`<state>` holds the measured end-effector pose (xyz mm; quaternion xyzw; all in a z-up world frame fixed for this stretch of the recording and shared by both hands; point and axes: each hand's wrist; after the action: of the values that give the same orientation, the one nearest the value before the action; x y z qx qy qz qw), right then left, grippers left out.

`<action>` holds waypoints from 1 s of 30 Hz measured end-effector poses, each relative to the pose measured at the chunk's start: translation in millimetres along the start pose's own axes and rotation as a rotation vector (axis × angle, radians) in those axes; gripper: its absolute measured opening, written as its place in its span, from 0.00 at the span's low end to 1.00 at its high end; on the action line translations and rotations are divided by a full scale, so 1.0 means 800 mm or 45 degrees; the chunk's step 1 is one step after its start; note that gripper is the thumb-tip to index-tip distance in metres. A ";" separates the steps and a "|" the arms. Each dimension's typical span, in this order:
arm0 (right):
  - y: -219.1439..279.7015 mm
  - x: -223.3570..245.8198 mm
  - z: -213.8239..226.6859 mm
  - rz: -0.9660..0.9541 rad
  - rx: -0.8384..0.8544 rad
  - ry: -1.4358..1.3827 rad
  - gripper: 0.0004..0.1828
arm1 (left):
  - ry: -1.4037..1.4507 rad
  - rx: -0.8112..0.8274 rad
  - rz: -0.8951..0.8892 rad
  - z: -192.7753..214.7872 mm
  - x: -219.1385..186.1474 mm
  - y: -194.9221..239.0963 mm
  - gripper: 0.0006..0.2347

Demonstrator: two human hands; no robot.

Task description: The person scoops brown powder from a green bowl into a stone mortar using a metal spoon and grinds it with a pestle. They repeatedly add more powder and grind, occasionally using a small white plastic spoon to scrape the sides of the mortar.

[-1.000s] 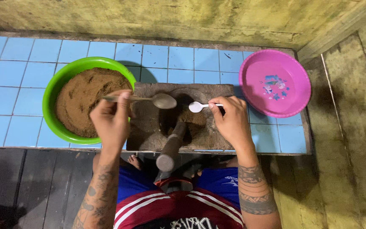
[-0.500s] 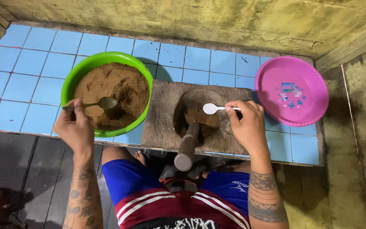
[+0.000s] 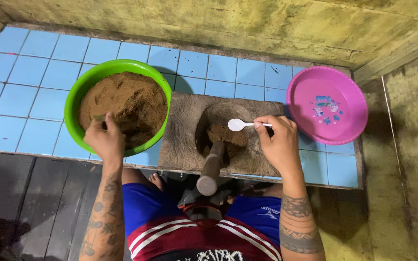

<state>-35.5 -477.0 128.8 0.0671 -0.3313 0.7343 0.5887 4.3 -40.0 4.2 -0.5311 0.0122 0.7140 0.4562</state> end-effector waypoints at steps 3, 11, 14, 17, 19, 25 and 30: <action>0.000 -0.001 -0.002 -0.002 -0.016 -0.010 0.03 | 0.202 0.014 0.147 0.001 0.033 0.005 0.07; -0.001 0.003 0.001 -0.019 0.014 0.004 0.04 | 0.359 0.044 0.301 0.023 0.029 0.003 0.07; -0.002 0.002 -0.001 0.011 0.017 0.044 0.05 | 0.294 0.090 0.425 0.025 0.025 -0.007 0.08; -0.005 0.001 -0.001 0.035 0.032 0.080 0.05 | 0.183 0.109 0.442 0.025 0.028 -0.015 0.11; 0.007 0.008 0.003 -0.002 0.074 0.072 0.05 | 0.140 0.143 0.379 0.043 0.022 -0.002 0.13; -0.004 0.007 0.002 -0.014 0.088 0.039 0.07 | 0.393 0.077 0.516 0.044 -0.012 -0.012 0.09; -0.002 0.002 -0.002 0.040 0.033 0.059 0.08 | 0.509 0.070 0.574 0.044 -0.016 -0.020 0.08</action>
<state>-33.7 -474.7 129.3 0.0525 -0.3091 0.7490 0.5837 -10.9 -20.9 36.9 -0.6324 0.2385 0.6780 0.2889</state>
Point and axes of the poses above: each hand's wrist, its own y-axis away from the middle knuckle, its own z-axis out of the back of the hand, x = y × z, and after that the axes turned 1 degree about z, right-handed
